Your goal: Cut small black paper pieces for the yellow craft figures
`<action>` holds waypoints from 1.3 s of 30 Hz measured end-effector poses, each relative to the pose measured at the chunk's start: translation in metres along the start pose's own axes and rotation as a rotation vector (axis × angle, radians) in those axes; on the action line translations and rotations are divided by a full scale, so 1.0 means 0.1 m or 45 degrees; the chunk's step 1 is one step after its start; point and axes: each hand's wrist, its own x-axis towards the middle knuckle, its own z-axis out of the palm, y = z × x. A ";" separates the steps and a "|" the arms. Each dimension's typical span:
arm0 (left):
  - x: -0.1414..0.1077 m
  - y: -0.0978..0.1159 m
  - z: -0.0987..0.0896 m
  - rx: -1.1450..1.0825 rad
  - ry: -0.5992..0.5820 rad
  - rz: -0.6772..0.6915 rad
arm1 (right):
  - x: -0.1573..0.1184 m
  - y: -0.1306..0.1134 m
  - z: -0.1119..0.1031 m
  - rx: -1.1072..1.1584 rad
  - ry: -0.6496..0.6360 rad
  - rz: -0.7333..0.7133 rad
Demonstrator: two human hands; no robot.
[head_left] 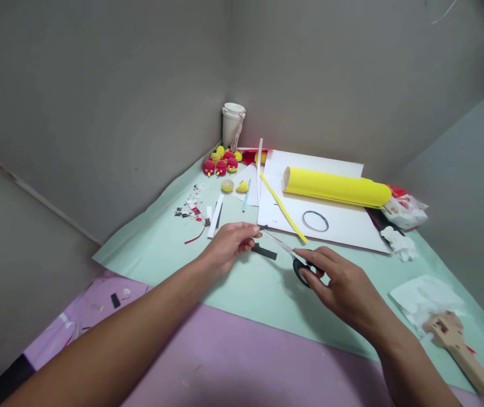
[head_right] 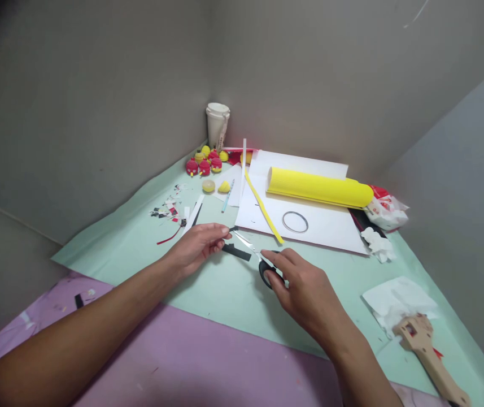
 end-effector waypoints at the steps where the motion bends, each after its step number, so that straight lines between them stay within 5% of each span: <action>1: 0.00 0.00 0.00 0.000 0.003 -0.002 | 0.00 0.00 0.00 0.000 0.001 -0.005; 23: 0.01 0.00 -0.01 -0.007 0.006 -0.024 | 0.00 -0.04 0.00 -0.021 0.022 -0.065; 39: 0.01 0.00 0.00 0.037 0.058 0.010 | 0.04 0.02 -0.07 0.295 -0.053 0.056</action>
